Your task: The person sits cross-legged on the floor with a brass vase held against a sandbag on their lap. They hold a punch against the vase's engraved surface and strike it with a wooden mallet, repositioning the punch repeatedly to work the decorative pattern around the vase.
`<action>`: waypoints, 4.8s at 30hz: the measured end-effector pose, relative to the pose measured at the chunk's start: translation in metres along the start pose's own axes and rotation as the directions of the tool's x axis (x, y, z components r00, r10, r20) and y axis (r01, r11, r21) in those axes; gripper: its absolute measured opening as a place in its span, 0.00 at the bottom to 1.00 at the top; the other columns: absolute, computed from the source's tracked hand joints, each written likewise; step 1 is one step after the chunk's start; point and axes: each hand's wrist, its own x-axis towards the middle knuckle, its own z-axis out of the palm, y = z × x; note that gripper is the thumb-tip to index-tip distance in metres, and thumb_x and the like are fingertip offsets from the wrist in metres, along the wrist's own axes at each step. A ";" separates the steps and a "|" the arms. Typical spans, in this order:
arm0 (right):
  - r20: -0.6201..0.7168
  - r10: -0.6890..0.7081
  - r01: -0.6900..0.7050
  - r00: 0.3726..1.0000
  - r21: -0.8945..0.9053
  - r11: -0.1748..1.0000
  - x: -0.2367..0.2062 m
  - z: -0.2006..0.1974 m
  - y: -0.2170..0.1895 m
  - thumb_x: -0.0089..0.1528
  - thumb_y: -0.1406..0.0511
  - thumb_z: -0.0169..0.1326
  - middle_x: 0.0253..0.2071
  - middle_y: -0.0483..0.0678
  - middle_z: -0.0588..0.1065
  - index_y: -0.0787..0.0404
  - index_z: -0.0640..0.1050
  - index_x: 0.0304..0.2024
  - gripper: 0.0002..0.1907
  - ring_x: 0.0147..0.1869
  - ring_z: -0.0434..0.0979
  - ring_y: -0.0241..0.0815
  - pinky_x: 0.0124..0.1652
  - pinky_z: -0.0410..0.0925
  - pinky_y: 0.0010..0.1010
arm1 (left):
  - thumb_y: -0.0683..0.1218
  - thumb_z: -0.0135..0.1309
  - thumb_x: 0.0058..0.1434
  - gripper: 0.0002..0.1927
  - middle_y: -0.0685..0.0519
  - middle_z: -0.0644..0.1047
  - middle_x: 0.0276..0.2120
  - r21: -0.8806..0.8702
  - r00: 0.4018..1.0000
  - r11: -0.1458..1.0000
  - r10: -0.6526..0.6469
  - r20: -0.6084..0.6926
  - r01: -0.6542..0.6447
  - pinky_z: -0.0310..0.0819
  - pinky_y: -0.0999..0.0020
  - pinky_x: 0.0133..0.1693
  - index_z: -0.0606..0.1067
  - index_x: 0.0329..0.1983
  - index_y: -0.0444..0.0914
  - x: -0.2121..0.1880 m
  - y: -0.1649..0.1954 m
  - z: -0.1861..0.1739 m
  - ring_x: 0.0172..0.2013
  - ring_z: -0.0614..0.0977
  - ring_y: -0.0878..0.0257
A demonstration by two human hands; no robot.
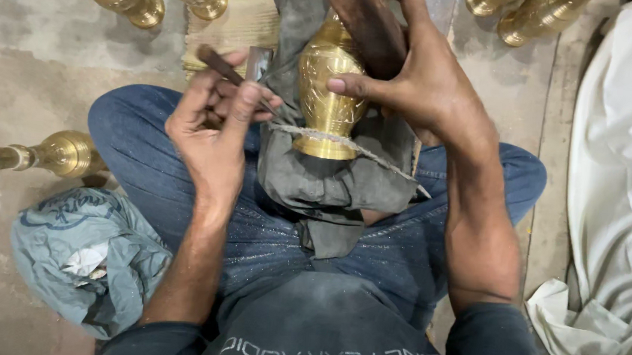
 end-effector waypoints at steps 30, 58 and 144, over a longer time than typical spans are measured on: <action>-0.415 -0.057 -0.071 0.908 -0.286 0.956 -0.082 -0.046 -0.037 0.67 0.73 0.67 0.40 0.54 0.77 0.65 0.77 0.47 0.11 0.43 0.79 0.54 0.43 0.68 0.40 | 0.44 0.69 0.70 0.21 0.53 0.81 0.41 0.320 0.653 0.656 0.353 0.670 -0.683 0.82 0.68 0.39 0.76 0.63 0.40 0.041 0.028 0.034 0.39 0.86 0.64; -0.198 -0.238 -0.004 0.951 -0.776 0.631 -0.086 -0.049 -0.034 0.55 0.77 0.61 0.41 0.54 0.75 0.65 0.74 0.49 0.20 0.45 0.76 0.54 0.46 0.69 0.44 | 0.44 0.67 0.72 0.19 0.54 0.79 0.41 0.317 0.653 0.676 0.323 0.684 -0.666 0.84 0.71 0.40 0.75 0.62 0.40 0.041 0.028 0.034 0.40 0.86 0.65; -0.494 -0.010 -0.192 0.869 -0.356 0.915 -0.098 -0.026 -0.025 0.69 0.74 0.65 0.37 0.52 0.76 0.67 0.76 0.44 0.09 0.40 0.79 0.49 0.42 0.70 0.38 | 0.47 0.67 0.72 0.23 0.58 0.75 0.34 0.344 0.613 0.655 0.235 0.754 -0.673 0.75 0.65 0.34 0.75 0.68 0.50 0.050 0.038 0.038 0.33 0.79 0.67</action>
